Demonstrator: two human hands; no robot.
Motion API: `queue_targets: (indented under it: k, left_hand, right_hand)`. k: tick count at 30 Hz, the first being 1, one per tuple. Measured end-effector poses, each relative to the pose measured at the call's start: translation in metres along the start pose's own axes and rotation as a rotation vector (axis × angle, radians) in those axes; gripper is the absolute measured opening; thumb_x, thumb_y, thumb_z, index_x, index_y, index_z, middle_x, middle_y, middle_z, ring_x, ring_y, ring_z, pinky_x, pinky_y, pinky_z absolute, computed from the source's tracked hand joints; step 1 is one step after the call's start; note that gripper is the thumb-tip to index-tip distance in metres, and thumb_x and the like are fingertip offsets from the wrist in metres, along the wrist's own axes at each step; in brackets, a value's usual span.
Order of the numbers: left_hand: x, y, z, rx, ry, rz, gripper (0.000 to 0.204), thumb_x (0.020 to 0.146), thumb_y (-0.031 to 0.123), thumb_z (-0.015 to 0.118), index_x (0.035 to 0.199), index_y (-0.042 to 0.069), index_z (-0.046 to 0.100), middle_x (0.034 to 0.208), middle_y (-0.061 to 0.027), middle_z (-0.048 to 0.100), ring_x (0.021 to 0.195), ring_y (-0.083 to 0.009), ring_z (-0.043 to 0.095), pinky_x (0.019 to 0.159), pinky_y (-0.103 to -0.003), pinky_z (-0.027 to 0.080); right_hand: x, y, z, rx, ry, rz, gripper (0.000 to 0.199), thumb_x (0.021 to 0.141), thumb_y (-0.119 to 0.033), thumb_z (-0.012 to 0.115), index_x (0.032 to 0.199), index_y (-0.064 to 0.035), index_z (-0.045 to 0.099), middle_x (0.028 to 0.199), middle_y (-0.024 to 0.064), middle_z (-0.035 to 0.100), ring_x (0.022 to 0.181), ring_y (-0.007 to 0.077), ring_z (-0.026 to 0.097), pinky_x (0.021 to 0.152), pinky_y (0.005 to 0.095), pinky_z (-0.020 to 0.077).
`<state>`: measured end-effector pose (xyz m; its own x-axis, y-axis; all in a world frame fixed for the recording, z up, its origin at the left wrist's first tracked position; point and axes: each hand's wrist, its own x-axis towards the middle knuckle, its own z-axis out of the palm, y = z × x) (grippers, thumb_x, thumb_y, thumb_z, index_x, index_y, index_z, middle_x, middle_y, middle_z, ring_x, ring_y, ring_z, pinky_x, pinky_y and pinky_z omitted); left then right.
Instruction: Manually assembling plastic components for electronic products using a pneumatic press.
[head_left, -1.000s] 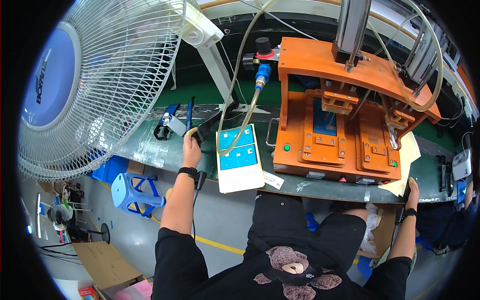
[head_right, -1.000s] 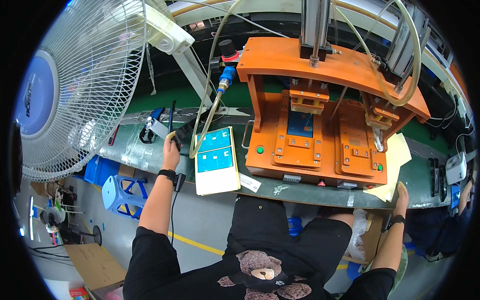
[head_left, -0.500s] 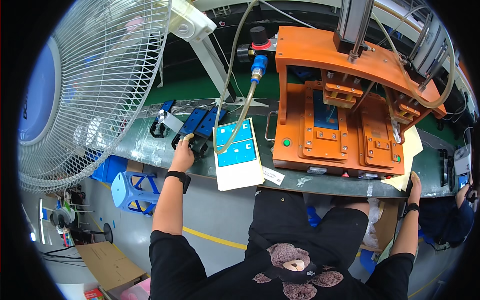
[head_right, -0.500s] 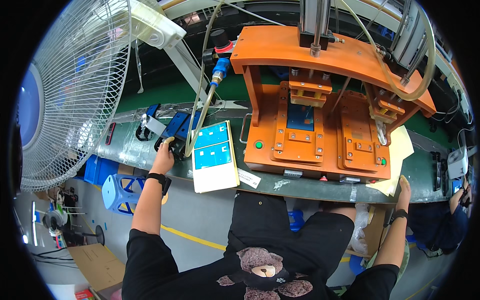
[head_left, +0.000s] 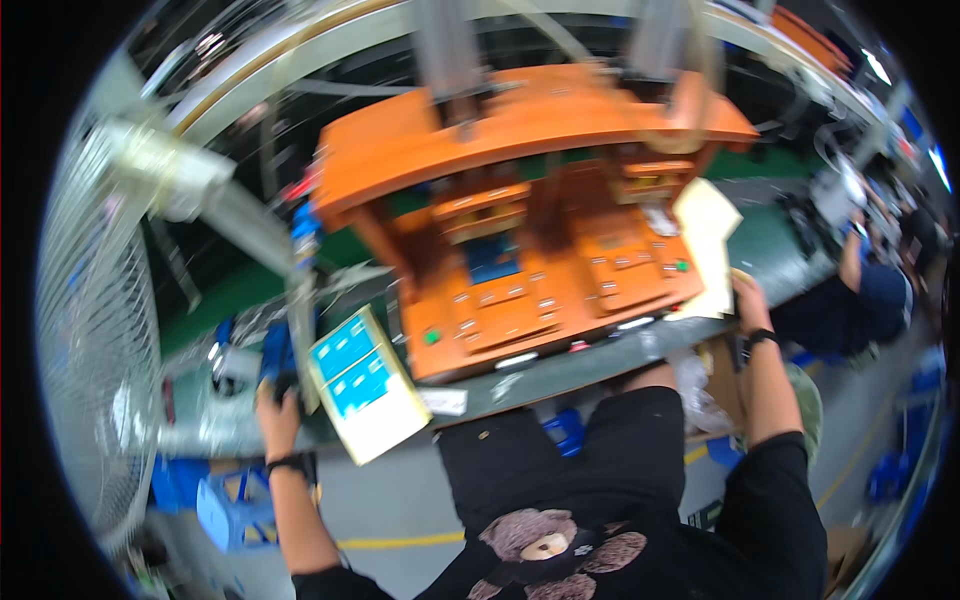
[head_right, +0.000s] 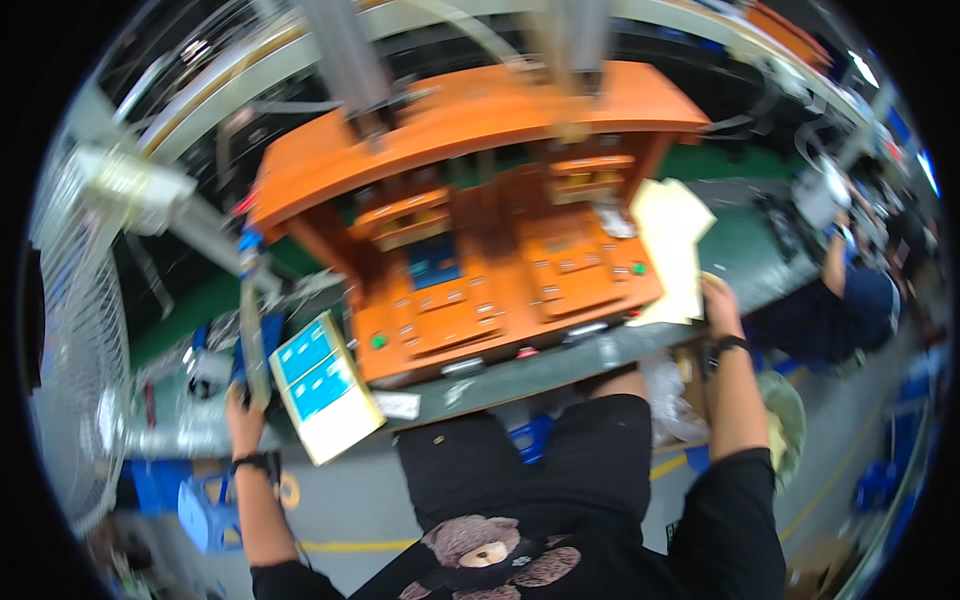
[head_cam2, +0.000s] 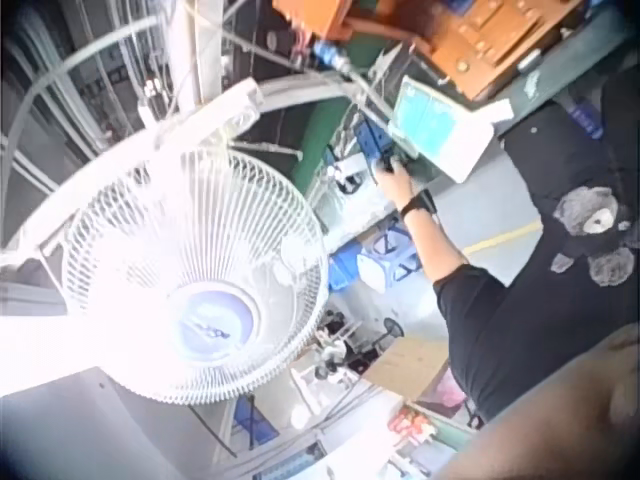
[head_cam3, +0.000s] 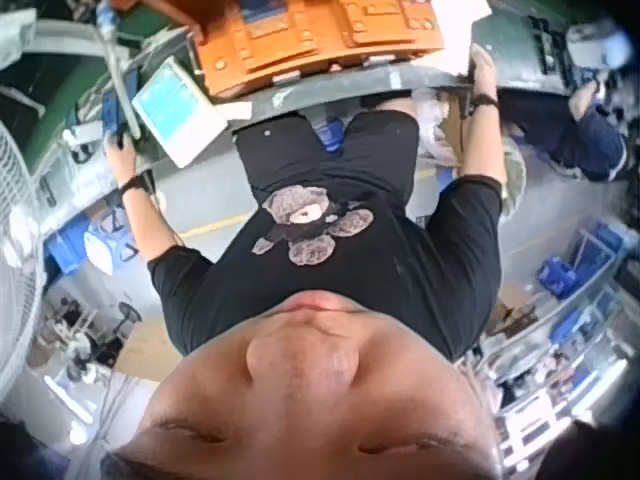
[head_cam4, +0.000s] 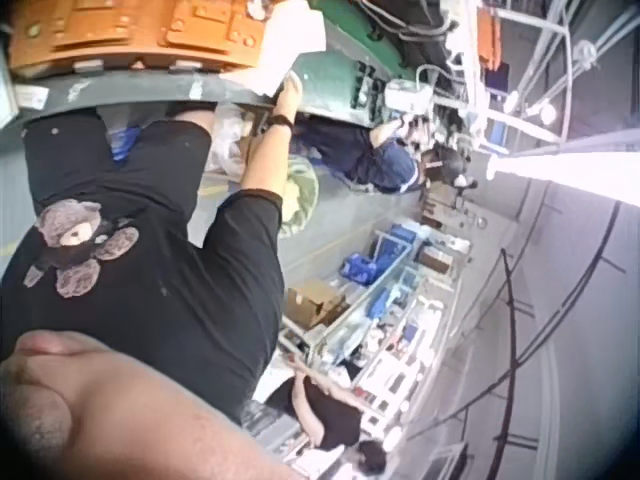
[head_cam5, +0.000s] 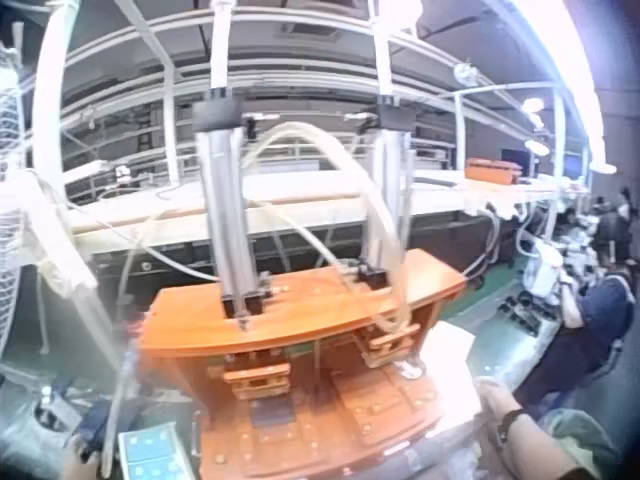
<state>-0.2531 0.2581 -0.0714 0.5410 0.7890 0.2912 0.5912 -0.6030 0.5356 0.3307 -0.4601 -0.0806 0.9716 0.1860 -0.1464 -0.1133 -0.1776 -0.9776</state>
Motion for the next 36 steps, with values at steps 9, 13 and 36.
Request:
queue_targets:
  k: [9,13,36]
  left_hand:
    - [-0.077,0.141,-0.009,-0.021,0.104,0.062,0.014,0.091,0.009,0.061,0.1,-0.002,0.06,0.089,-0.0126,0.059,0.079,-0.0249,0.054,0.075,-0.036,0.044]
    - [-0.077,0.199,0.024,-0.238,-0.176,0.058,0.016,0.093,0.006,0.055,0.105,0.001,0.063,0.092,-0.0088,0.061,0.077,-0.0185,0.051,0.069,-0.032,0.042]
    - [0.222,0.209,0.217,-0.26,-0.383,0.634,0.041,0.095,0.02,0.061,0.129,-0.003,0.054,0.121,-0.0156,0.063,0.111,-0.0255,0.06,0.096,-0.035,0.047]
  right_hand:
    - [-0.004,0.009,-0.006,0.064,0.127,-0.055,0.031,0.093,-0.013,0.063,0.119,0.0043,0.064,0.113,0.0084,0.068,0.105,0.0158,0.062,0.095,0.0273,0.0461]
    - [-0.005,0.008,-0.017,0.004,0.12,-0.06,0.031,0.093,-0.013,0.063,0.118,0.004,0.064,0.113,0.0086,0.068,0.105,0.0167,0.062,0.094,0.0292,0.0468]
    - [0.004,0.01,0.001,0.013,0.112,-0.034,0.03,0.09,-0.014,0.066,0.115,0.0035,0.066,0.11,0.0081,0.069,0.102,0.0164,0.062,0.092,0.0291,0.0478]
